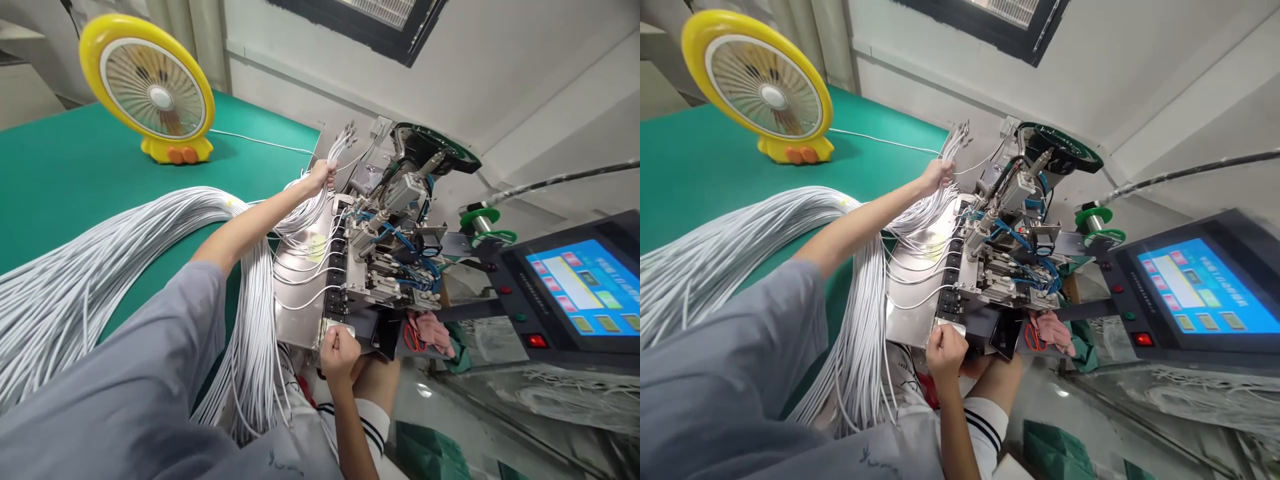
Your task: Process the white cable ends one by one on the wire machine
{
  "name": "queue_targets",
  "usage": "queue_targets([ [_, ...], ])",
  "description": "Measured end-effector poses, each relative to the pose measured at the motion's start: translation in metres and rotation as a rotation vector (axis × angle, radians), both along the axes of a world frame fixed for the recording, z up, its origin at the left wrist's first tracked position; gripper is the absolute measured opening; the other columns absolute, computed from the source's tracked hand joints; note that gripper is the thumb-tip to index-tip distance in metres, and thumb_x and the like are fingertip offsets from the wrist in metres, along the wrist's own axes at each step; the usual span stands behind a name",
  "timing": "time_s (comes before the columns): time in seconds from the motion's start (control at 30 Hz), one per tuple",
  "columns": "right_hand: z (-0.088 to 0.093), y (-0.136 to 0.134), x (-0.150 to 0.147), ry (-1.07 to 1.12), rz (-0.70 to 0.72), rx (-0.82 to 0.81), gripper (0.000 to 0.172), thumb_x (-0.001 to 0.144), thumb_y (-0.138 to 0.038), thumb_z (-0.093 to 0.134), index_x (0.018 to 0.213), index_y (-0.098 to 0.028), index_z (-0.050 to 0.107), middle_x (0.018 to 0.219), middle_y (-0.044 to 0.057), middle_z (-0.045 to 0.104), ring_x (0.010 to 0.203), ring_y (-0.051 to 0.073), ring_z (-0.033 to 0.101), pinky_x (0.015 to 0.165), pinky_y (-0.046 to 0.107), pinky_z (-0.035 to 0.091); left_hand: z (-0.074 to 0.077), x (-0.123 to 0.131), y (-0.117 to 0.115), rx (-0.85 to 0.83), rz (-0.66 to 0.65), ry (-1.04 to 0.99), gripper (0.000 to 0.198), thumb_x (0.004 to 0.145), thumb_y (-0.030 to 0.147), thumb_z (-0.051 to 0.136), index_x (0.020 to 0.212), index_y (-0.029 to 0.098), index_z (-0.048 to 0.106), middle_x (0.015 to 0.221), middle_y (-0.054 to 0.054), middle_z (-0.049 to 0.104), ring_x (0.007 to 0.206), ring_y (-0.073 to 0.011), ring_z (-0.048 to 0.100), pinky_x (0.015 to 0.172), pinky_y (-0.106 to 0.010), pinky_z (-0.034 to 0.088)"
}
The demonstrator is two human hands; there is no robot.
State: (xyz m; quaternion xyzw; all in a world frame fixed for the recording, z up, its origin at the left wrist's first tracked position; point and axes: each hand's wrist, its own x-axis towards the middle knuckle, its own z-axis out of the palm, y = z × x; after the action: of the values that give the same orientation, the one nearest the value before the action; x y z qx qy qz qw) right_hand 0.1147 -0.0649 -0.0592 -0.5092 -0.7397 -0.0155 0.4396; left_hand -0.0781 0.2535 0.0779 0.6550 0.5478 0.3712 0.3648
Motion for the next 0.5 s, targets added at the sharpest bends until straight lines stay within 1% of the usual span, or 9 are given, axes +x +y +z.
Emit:
queue_targets([
  [0.03,0.0,0.0,0.0,-0.002,0.0,0.004,0.026,0.082,-0.011,0.046,0.059,-0.02,0.043,0.046,-0.007,0.033,0.04,0.009,0.031,0.045,0.025,0.025,0.008,-0.001,-0.01,0.038,0.008,-0.053,0.049,0.099,0.044,0.007,0.11,0.016,0.045,0.062,0.004,0.042,0.048,-0.0057,0.036,0.051,-0.019,0.038],
  [0.07,0.0,0.0,-0.001,-0.004,0.002,0.008,0.025,0.083,-0.012,0.046,0.059,-0.02,0.044,0.046,-0.007,0.034,0.04,0.009,0.031,0.045,0.025,0.025,0.016,-0.002,-0.023,0.101,0.008,-0.208,0.054,0.097,0.051,0.006,0.104,0.017,0.047,0.059,0.005,0.035,0.045,-0.0054,0.03,0.047,-0.019,0.034],
  [0.13,0.0,0.001,-0.001,-0.007,0.004,0.011,0.025,0.083,-0.012,0.045,0.059,-0.02,0.044,0.046,-0.007,0.035,0.04,0.009,0.032,0.045,0.025,0.025,0.027,-0.002,-0.057,0.169,-0.068,-0.402,0.059,0.092,0.064,0.01,0.091,0.018,0.047,0.057,0.006,0.027,0.042,-0.0049,0.024,0.044,-0.019,0.028],
  [0.2,0.001,0.0,-0.002,-0.009,0.004,0.007,0.026,0.083,-0.012,0.045,0.058,-0.02,0.043,0.046,-0.006,0.036,0.04,0.01,0.032,0.046,0.026,0.025,0.032,-0.002,-0.096,0.194,-0.19,-0.457,0.057,0.088,0.069,0.019,0.077,0.019,0.045,0.053,0.007,0.026,0.04,-0.0049,0.023,0.042,-0.02,0.026],
  [0.27,0.001,0.0,-0.002,-0.008,0.001,0.002,0.027,0.083,-0.012,0.045,0.057,-0.02,0.042,0.046,-0.006,0.035,0.041,0.01,0.032,0.046,0.026,0.025,0.032,-0.005,-0.133,0.197,-0.327,-0.399,0.057,0.084,0.071,0.031,0.061,0.019,0.038,0.047,0.006,0.027,0.04,-0.0054,0.027,0.042,-0.022,0.026],
  [0.33,0.0,-0.001,-0.003,-0.003,-0.002,-0.006,0.028,0.083,-0.012,0.045,0.056,-0.02,0.041,0.046,-0.006,0.035,0.041,0.009,0.032,0.046,0.026,0.024,0.031,-0.01,-0.165,0.237,-0.474,-0.31,0.057,0.083,0.069,0.037,0.055,0.019,0.038,0.044,0.004,0.034,0.042,-0.0067,0.034,0.044,-0.023,0.029],
  [0.4,-0.001,-0.001,-0.004,0.006,-0.006,-0.029,0.028,0.082,-0.013,0.044,0.056,-0.02,0.041,0.046,-0.006,0.035,0.041,0.009,0.032,0.046,0.026,0.025,0.031,-0.014,-0.189,0.31,-0.563,-0.239,0.053,0.084,0.064,0.04,0.061,0.017,0.047,0.048,0.003,0.041,0.044,-0.0074,0.037,0.045,-0.023,0.03],
  [0.43,0.0,-0.001,-0.005,0.017,-0.008,-0.048,0.027,0.082,-0.014,0.044,0.056,-0.02,0.042,0.046,-0.006,0.035,0.042,0.009,0.033,0.046,0.025,0.025,0.032,-0.015,-0.198,0.365,-0.637,-0.203,0.048,0.086,0.06,0.042,0.065,0.017,0.05,0.05,0.003,0.043,0.044,-0.0072,0.037,0.046,-0.023,0.031],
  [0.5,0.003,-0.001,-0.006,0.073,-0.013,-0.103,0.026,0.082,-0.018,0.044,0.055,-0.02,0.043,0.045,-0.005,0.036,0.042,0.009,0.034,0.046,0.025,0.027,0.035,-0.015,-0.213,0.417,-0.771,-0.077,0.036,0.088,0.046,0.043,0.069,0.017,0.053,0.053,0.002,0.047,0.046,-0.008,0.039,0.048,-0.023,0.032],
])
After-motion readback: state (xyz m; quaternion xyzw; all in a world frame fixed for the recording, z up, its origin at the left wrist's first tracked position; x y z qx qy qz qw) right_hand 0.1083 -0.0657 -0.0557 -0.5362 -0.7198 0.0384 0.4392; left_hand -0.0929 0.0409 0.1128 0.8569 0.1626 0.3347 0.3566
